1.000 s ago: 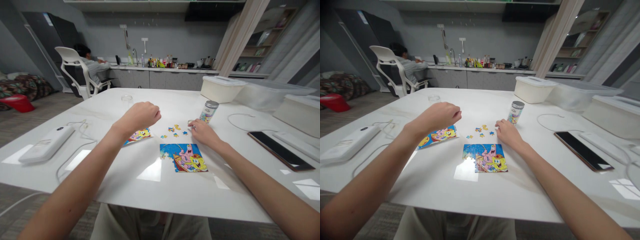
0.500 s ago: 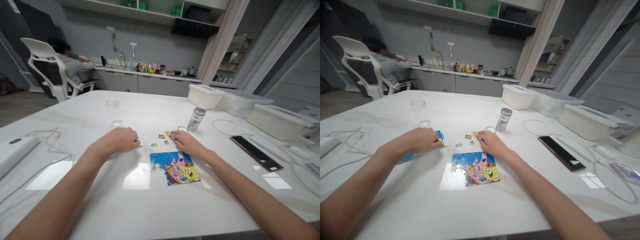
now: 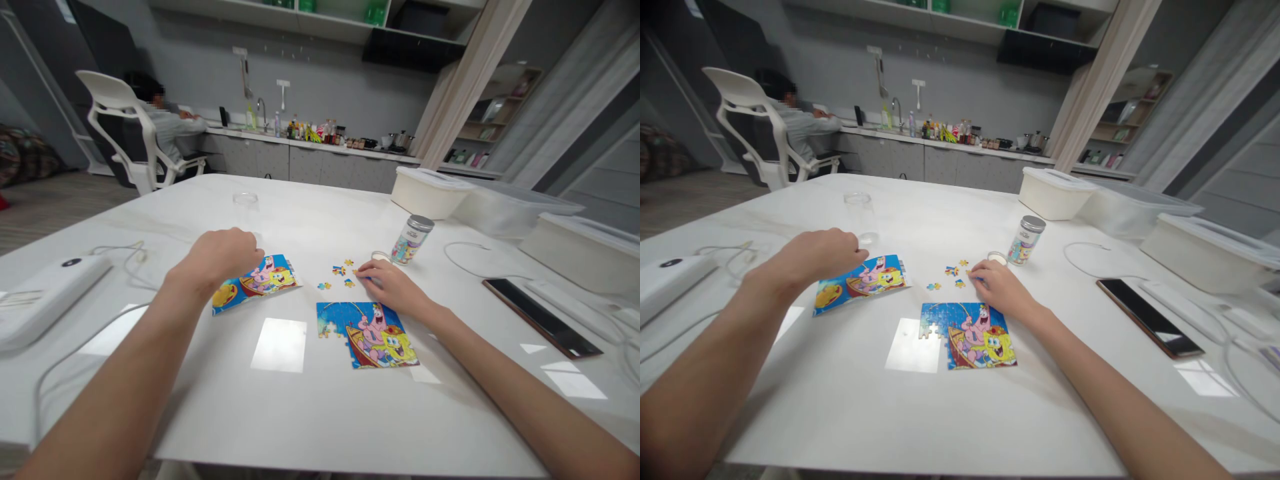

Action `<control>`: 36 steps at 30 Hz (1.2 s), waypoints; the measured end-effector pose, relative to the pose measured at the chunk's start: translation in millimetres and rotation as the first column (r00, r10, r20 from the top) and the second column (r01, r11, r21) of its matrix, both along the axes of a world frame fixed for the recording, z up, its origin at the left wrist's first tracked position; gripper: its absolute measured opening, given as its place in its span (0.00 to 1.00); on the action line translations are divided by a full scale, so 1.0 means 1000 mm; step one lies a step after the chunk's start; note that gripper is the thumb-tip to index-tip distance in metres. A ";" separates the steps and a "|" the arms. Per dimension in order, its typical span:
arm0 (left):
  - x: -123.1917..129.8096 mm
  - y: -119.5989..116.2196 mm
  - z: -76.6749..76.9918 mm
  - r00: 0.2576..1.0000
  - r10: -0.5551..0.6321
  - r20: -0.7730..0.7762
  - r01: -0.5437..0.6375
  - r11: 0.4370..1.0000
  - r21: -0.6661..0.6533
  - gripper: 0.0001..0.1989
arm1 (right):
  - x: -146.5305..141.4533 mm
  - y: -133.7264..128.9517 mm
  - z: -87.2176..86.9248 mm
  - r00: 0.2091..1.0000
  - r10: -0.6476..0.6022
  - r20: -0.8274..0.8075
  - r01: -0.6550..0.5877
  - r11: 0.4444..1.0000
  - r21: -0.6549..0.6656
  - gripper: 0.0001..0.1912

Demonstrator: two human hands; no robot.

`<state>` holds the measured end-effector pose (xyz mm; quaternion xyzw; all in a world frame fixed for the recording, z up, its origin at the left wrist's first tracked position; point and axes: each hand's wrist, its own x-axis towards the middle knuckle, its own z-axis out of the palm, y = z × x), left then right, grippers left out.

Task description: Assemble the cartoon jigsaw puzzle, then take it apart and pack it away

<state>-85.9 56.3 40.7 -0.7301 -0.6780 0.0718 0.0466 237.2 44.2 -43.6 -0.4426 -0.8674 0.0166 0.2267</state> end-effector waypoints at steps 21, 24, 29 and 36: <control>-0.003 -0.001 0.004 0.995 0.081 -0.063 -0.084 0.995 -0.051 0.25 | -0.002 -0.002 0.002 0.980 -0.188 -0.069 0.175 0.972 -0.159 0.11; -0.002 -0.001 0.005 0.995 0.075 -0.070 -0.079 0.995 -0.054 0.24 | -0.002 -0.003 0.003 0.978 -0.197 -0.065 0.181 0.964 -0.196 0.11; -0.002 -0.001 0.004 0.996 0.066 -0.068 -0.069 0.996 -0.048 0.25 | -0.003 -0.003 0.006 0.978 -0.201 -0.062 0.183 0.960 -0.214 0.11; -0.003 0.000 0.003 0.996 0.062 -0.061 -0.065 0.997 -0.053 0.25 | -0.001 -0.001 0.001 0.982 -0.183 -0.052 0.170 0.966 -0.194 0.10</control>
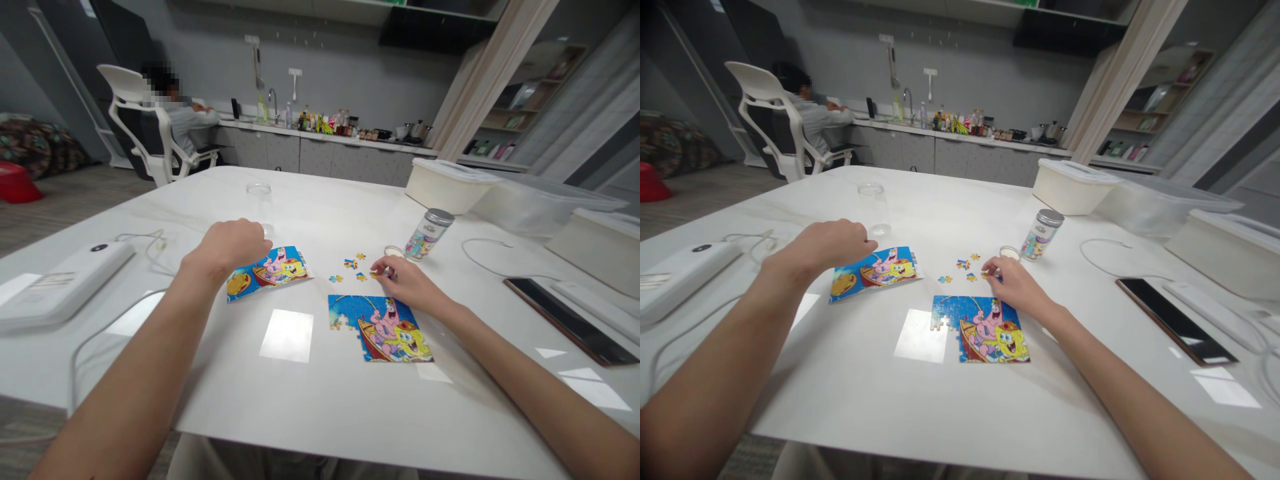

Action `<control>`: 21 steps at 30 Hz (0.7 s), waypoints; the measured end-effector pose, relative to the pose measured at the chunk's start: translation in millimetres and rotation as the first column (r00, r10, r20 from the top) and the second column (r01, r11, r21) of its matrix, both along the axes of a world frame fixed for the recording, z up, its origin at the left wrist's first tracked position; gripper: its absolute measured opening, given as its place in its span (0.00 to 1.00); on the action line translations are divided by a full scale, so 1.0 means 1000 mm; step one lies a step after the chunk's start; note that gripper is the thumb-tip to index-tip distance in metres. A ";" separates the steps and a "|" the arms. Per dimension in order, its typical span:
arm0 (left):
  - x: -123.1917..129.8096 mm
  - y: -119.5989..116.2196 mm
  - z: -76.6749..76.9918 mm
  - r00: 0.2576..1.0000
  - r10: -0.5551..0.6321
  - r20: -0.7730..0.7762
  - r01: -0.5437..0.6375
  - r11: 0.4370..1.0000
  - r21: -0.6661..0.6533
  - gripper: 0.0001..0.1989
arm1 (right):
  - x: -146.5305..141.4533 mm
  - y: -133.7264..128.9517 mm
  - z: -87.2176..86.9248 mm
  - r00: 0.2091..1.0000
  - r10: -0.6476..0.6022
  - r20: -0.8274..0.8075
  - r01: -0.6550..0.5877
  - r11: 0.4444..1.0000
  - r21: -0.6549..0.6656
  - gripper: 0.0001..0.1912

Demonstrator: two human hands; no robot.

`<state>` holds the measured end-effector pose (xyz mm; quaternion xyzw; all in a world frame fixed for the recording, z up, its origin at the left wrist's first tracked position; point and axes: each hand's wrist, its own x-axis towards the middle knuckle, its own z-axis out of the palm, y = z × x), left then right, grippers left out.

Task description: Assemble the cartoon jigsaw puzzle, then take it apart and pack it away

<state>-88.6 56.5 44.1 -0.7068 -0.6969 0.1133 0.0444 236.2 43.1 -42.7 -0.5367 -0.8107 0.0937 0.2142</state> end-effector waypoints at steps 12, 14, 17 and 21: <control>-0.014 0.006 -0.002 0.973 -0.225 0.050 0.229 0.970 -0.084 0.22 | -0.001 0.000 0.003 0.999 0.013 0.045 -0.015 0.999 0.029 0.14; -0.017 0.007 -0.003 0.962 -0.263 0.075 0.270 0.958 -0.100 0.20 | -0.001 0.000 0.002 0.999 0.018 0.033 -0.019 0.999 0.031 0.13; -0.015 0.007 -0.004 0.953 -0.290 0.091 0.300 0.946 -0.126 0.17 | 0.000 0.000 0.000 1.000 0.010 0.006 -0.010 0.999 0.031 0.12; -0.014 0.009 -0.005 0.954 -0.283 0.096 0.295 0.943 -0.156 0.17 | 0.001 0.001 0.000 1.000 -0.003 0.005 0.002 0.999 0.042 0.11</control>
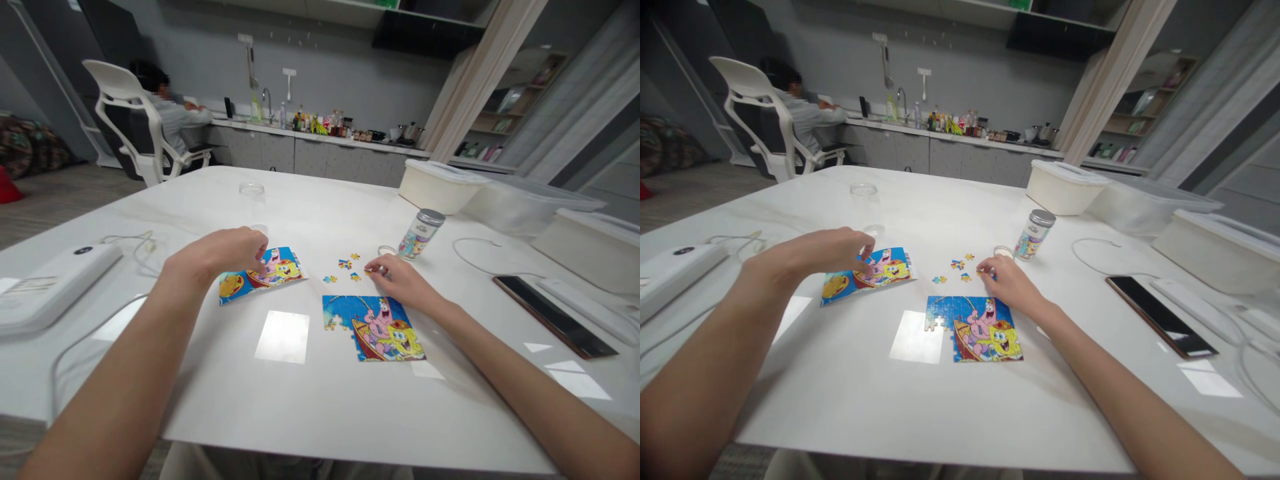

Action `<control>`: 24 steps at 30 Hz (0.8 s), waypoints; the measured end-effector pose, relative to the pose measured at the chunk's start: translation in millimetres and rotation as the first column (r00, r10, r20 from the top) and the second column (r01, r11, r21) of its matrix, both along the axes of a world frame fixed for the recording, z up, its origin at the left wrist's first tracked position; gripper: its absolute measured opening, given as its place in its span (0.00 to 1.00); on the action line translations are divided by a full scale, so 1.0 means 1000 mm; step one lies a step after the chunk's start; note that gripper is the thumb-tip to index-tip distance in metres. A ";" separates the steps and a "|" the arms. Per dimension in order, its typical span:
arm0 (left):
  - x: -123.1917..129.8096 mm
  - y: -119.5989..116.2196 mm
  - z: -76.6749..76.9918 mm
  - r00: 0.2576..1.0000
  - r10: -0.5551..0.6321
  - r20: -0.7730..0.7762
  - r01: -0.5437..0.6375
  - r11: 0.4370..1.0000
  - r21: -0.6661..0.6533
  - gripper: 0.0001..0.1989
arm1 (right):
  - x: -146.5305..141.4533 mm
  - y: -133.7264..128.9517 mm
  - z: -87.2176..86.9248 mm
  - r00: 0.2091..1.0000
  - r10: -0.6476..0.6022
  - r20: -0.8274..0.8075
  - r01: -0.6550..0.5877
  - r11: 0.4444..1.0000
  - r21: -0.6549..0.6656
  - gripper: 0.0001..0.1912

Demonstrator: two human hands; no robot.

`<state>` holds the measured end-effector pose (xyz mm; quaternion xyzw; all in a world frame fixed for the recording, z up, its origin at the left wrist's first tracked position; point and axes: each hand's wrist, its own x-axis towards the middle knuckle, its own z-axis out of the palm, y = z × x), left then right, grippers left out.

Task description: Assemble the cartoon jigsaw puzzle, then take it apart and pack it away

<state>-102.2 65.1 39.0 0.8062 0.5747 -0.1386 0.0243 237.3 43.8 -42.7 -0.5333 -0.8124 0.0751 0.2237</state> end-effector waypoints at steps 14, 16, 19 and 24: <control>-0.005 0.005 -0.006 0.999 0.029 0.034 -0.029 0.999 0.015 0.09 | 0.016 0.002 0.011 0.921 -0.360 0.150 0.332 0.925 0.185 0.13; -0.004 0.004 -0.005 0.999 0.031 0.027 -0.031 0.999 0.015 0.09 | 0.020 0.002 0.012 0.909 -0.383 0.165 0.351 0.916 0.195 0.13; -0.001 -0.003 -0.001 0.999 -0.003 0.041 0.001 0.999 0.045 0.07 | 0.019 0.002 0.015 0.904 -0.390 0.174 0.360 0.915 0.181 0.13; 0.005 -0.013 0.006 0.999 -0.026 0.028 0.024 0.997 0.078 0.05 | 0.013 0.001 0.016 0.917 -0.372 0.141 0.365 0.928 0.076 0.14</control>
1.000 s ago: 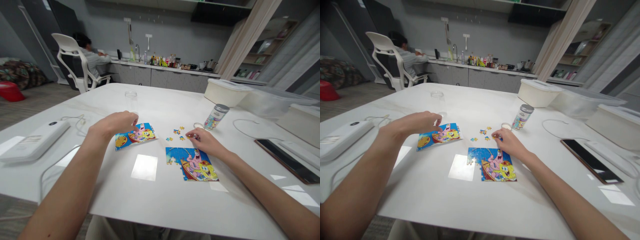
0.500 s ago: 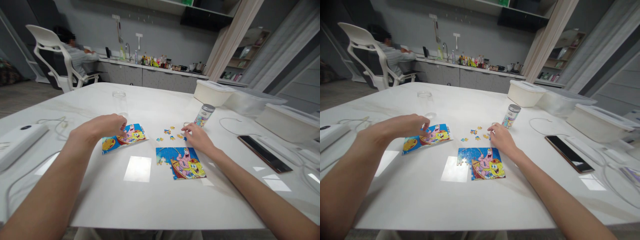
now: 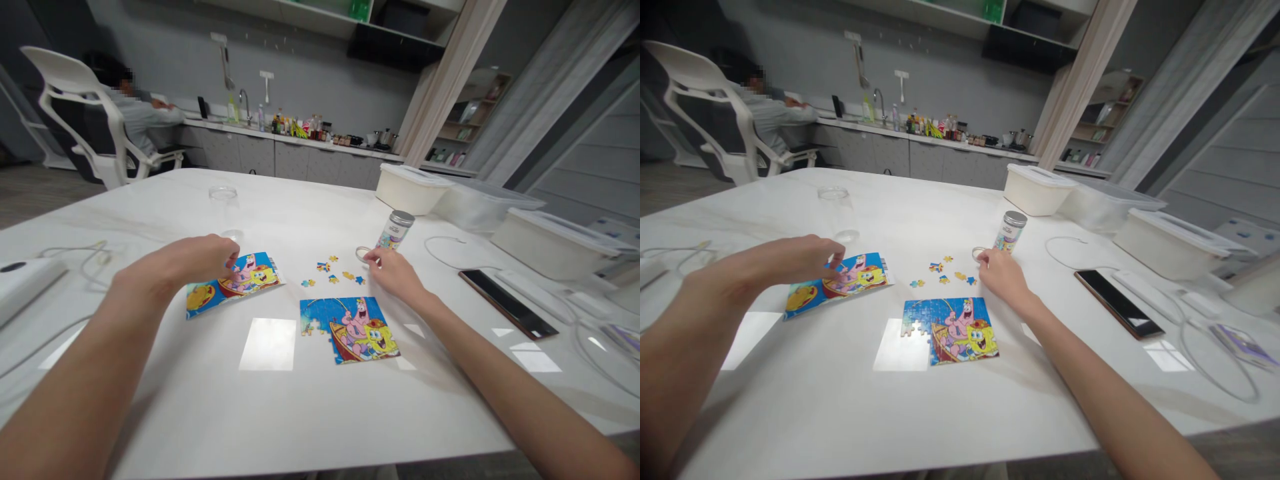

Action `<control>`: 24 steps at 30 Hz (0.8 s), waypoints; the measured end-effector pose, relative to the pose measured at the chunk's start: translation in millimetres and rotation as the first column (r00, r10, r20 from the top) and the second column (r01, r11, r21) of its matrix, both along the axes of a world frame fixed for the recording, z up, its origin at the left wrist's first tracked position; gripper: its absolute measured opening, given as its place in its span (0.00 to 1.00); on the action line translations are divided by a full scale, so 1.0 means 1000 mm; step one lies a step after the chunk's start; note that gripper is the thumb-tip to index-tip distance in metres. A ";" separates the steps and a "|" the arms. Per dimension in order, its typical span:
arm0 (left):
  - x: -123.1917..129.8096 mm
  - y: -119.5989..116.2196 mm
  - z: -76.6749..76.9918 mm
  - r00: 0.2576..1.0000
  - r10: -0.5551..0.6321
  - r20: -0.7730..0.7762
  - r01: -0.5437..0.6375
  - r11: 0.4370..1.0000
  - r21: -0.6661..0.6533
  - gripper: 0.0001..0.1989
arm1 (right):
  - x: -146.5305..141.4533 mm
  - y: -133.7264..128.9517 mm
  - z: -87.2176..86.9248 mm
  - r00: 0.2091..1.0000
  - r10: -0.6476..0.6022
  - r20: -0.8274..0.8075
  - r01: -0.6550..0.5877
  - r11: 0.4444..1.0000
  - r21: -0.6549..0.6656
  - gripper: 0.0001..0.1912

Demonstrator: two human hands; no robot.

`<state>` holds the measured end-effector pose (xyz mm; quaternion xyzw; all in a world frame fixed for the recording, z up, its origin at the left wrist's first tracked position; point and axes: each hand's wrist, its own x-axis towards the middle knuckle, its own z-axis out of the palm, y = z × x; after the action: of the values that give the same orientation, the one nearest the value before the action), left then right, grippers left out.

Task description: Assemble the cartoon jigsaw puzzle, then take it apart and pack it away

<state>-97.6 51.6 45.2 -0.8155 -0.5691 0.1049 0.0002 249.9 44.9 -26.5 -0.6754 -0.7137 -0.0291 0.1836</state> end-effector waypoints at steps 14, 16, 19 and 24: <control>0.061 -0.004 -0.037 0.953 -0.302 0.031 0.296 0.947 0.122 0.19 | 0.002 0.003 0.002 0.997 0.052 -0.064 -0.058 0.995 -0.083 0.13; 0.068 -0.007 -0.040 0.948 -0.314 0.050 0.306 0.944 0.122 0.19 | 0.002 0.004 0.003 0.995 0.074 -0.067 -0.081 0.992 -0.099 0.13; 0.079 -0.011 -0.044 0.953 -0.301 0.044 0.294 0.949 0.110 0.19 | 0.002 0.004 0.004 0.991 0.114 -0.073 -0.123 0.984 -0.127 0.13; 0.090 -0.015 -0.047 0.965 -0.253 0.065 0.246 0.964 0.106 0.19 | 0.006 0.002 0.011 0.952 0.291 -0.097 -0.305 0.931 -0.201 0.10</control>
<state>-7.8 36.9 -1.7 -0.8832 -0.4659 0.0446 0.0308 256.1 47.3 -15.7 -0.5757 -0.8004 0.0983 0.1354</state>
